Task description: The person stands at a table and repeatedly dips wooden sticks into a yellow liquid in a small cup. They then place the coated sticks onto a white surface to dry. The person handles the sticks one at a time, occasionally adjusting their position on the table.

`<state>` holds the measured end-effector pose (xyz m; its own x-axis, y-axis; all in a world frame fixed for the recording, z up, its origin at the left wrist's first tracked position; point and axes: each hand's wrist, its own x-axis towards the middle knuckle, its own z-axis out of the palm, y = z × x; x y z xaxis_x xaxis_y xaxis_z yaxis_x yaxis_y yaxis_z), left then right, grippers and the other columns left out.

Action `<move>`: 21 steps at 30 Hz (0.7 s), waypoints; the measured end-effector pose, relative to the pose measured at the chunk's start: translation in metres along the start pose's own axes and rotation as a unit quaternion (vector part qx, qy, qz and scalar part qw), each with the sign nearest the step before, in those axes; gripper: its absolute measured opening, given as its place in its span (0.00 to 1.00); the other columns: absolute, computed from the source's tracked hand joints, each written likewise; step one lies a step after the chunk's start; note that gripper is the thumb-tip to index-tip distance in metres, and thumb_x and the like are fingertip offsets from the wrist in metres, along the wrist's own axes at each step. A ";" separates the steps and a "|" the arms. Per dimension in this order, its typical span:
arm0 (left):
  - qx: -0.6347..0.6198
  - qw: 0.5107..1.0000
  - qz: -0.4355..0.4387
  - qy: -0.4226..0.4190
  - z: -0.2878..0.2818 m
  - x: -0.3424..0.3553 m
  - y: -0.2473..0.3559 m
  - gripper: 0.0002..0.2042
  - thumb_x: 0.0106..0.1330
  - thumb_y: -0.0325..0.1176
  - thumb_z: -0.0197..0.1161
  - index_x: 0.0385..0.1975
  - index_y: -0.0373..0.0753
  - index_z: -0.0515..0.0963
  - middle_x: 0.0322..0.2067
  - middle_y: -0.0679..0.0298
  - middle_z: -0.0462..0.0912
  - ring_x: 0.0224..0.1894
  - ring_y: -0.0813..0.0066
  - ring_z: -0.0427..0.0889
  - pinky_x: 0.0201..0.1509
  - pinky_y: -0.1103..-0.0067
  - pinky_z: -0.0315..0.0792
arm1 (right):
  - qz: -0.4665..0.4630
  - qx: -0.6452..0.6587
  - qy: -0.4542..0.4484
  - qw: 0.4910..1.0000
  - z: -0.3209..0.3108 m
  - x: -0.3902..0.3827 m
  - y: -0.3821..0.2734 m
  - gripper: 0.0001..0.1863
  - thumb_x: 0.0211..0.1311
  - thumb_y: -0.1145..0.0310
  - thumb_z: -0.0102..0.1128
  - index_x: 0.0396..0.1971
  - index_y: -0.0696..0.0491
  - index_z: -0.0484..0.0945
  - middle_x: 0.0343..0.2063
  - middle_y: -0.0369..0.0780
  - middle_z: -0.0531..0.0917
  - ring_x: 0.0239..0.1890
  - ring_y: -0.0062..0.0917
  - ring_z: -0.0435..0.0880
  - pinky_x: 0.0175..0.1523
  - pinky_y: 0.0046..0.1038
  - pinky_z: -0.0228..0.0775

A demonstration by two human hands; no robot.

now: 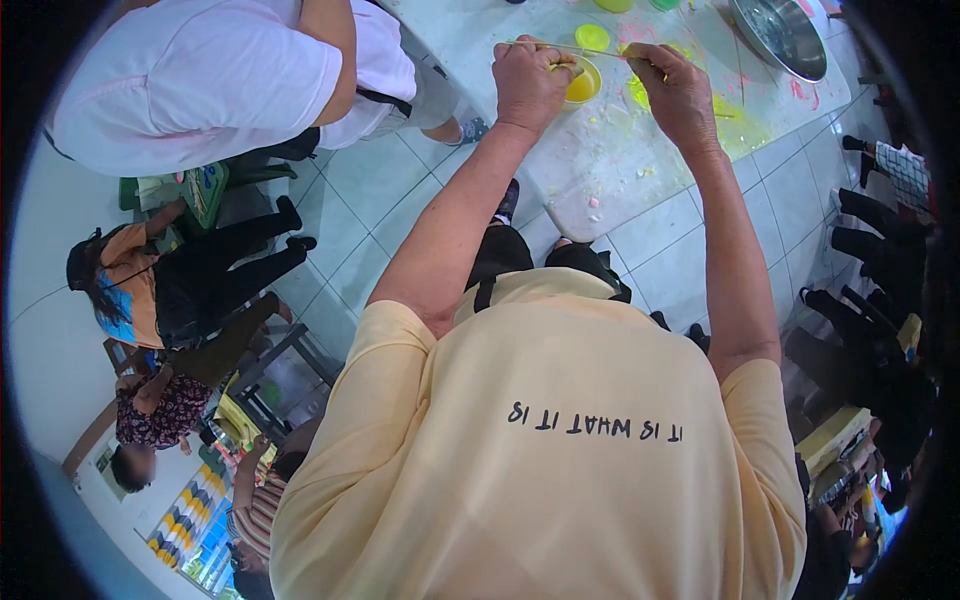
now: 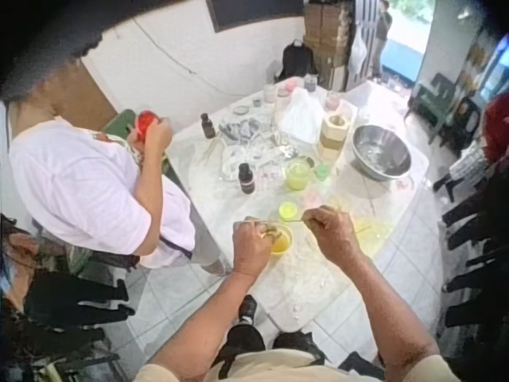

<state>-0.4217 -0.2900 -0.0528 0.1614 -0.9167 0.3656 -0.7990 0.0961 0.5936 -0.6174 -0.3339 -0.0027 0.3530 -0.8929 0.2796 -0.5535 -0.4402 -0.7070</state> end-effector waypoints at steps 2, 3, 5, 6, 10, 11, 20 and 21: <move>0.018 1.000 0.000 -0.003 -0.001 0.001 0.004 0.08 0.52 0.39 0.67 0.27 0.43 0.86 0.29 0.65 0.84 0.42 0.70 0.76 0.53 0.72 0.61 | -0.005 -0.006 0.001 1.000 0.000 0.001 0.002 0.08 0.62 0.68 0.59 0.39 0.52 0.83 0.34 0.41 0.83 0.33 0.36 0.83 0.40 0.31 0.74; 0.028 1.000 0.000 -0.005 -0.001 0.002 0.006 0.08 0.52 0.39 0.67 0.27 0.43 0.86 0.29 0.64 0.84 0.42 0.71 0.76 0.53 0.72 0.61 | -0.007 -0.009 0.001 1.000 -0.001 0.001 0.003 0.08 0.62 0.68 0.59 0.39 0.52 0.82 0.34 0.41 0.83 0.33 0.36 0.83 0.40 0.31 0.74; 0.038 0.999 -0.005 -0.004 0.006 0.003 -0.002 0.07 0.49 0.38 0.68 0.26 0.46 0.87 0.31 0.66 0.82 0.41 0.65 0.73 0.50 0.70 0.65 | -0.006 0.001 0.001 1.000 0.001 0.002 0.004 0.08 0.62 0.69 0.59 0.38 0.52 0.82 0.34 0.41 0.83 0.33 0.36 0.83 0.40 0.31 0.74; 0.043 0.999 -0.007 -0.004 0.010 0.003 -0.006 0.07 0.47 0.37 0.69 0.25 0.47 0.87 0.31 0.67 0.81 0.41 0.63 0.72 0.48 0.69 0.67 | -0.005 0.006 0.001 1.000 0.001 0.002 0.004 0.08 0.62 0.69 0.59 0.38 0.53 0.82 0.34 0.40 0.83 0.33 0.36 0.83 0.39 0.31 0.74; 0.067 0.997 -0.028 -0.024 0.013 0.004 -0.005 0.07 0.47 0.38 0.68 0.26 0.47 0.87 0.33 0.66 0.81 0.43 0.61 0.72 0.47 0.69 0.68 | 0.003 0.004 -0.006 1.000 0.002 0.002 0.007 0.08 0.62 0.69 0.59 0.39 0.53 0.82 0.34 0.40 0.84 0.33 0.35 0.83 0.39 0.30 0.74; 0.072 0.997 -0.031 -0.028 0.012 0.004 -0.005 0.07 0.47 0.38 0.68 0.26 0.47 0.87 0.33 0.66 0.82 0.43 0.61 0.72 0.47 0.69 0.68 | 0.000 0.011 -0.003 1.000 0.005 0.001 0.008 0.08 0.62 0.69 0.59 0.39 0.53 0.82 0.35 0.40 0.84 0.33 0.35 0.83 0.39 0.30 0.74; 0.079 0.996 -0.025 -0.032 0.015 0.003 -0.015 0.10 0.49 0.40 0.69 0.27 0.44 0.86 0.36 0.64 0.81 0.43 0.60 0.72 0.48 0.68 0.68 | -0.007 0.018 -0.001 1.000 0.016 0.009 0.023 0.09 0.62 0.69 0.59 0.39 0.54 0.82 0.36 0.41 0.84 0.34 0.34 0.84 0.41 0.29 0.75; 0.080 0.996 -0.021 -0.039 0.013 0.001 -0.015 0.10 0.49 0.40 0.69 0.28 0.44 0.86 0.37 0.64 0.81 0.43 0.60 0.72 0.48 0.68 0.68 | -0.009 0.019 0.001 1.000 0.017 0.009 0.025 0.09 0.62 0.68 0.59 0.39 0.54 0.82 0.36 0.41 0.84 0.34 0.34 0.84 0.41 0.29 0.75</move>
<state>-0.4171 -0.2975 -0.0709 0.1565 -0.9465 0.2823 -0.8754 -0.0005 0.4834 -0.6154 -0.3513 -0.0292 0.3614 -0.8852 0.2928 -0.5182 -0.4518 -0.7262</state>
